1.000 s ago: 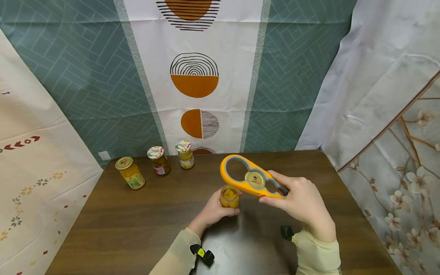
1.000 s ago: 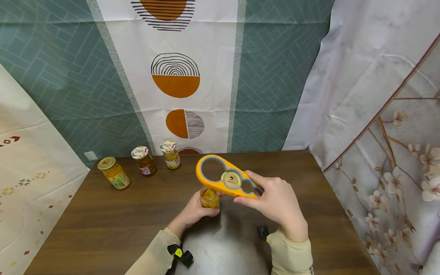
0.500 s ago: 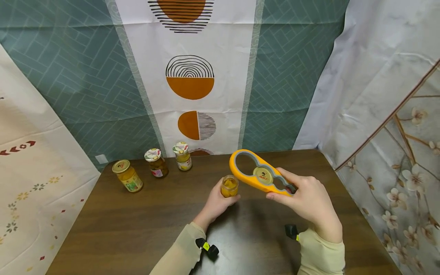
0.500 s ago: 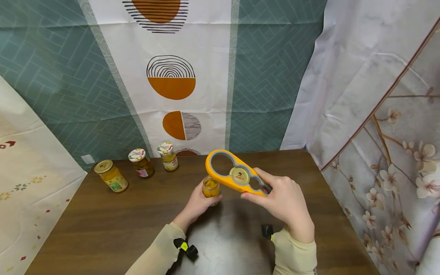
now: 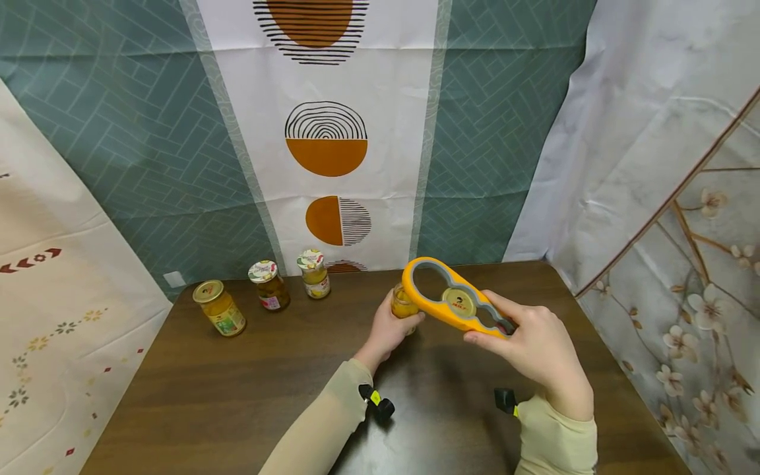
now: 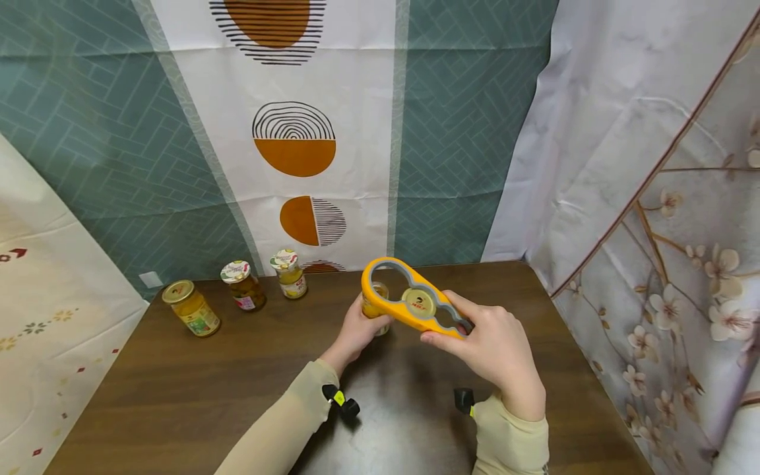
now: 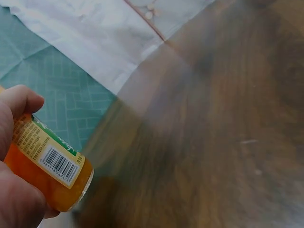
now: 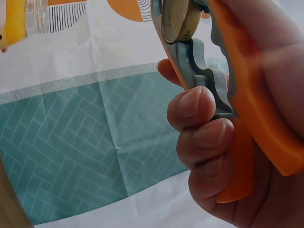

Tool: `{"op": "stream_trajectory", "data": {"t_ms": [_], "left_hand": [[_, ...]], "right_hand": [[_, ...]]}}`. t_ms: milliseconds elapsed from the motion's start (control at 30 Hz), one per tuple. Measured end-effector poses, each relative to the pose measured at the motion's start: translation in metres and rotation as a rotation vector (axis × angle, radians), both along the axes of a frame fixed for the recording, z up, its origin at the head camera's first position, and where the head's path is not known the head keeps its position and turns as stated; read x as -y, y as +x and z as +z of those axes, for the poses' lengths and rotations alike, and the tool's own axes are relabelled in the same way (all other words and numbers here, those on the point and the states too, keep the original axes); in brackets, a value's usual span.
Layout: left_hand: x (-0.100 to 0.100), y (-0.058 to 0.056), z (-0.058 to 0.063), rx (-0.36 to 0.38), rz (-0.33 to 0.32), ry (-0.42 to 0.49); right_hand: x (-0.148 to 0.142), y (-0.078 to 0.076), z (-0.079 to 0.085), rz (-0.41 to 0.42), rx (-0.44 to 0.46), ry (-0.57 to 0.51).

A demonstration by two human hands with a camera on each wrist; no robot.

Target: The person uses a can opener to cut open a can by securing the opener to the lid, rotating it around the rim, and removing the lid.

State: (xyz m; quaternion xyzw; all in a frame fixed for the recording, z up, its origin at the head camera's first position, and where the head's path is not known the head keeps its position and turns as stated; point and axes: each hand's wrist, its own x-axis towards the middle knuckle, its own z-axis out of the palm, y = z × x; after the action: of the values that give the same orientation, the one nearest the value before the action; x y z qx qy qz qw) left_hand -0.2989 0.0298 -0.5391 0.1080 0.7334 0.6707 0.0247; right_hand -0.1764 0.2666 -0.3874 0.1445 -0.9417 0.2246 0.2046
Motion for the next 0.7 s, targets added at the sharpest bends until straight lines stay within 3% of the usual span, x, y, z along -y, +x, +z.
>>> {"op": "stream_trajectory", "data": {"t_ms": [233, 500, 700], "left_hand": [[-0.023, -0.017, -0.002, -0.037, 0.021, -0.010], [-0.041, -0.026, -0.005, -0.066, 0.021, -0.078], [-0.040, -0.033, -0.003, -0.086, -0.054, -0.165]], "right_hand": [[-0.005, -0.001, -0.002, -0.016, -0.007, 0.000], [-0.006, -0.001, -0.002, -0.024, 0.012, -0.008], [-0.005, -0.001, -0.001, -0.026, 0.014, -0.005]]}}
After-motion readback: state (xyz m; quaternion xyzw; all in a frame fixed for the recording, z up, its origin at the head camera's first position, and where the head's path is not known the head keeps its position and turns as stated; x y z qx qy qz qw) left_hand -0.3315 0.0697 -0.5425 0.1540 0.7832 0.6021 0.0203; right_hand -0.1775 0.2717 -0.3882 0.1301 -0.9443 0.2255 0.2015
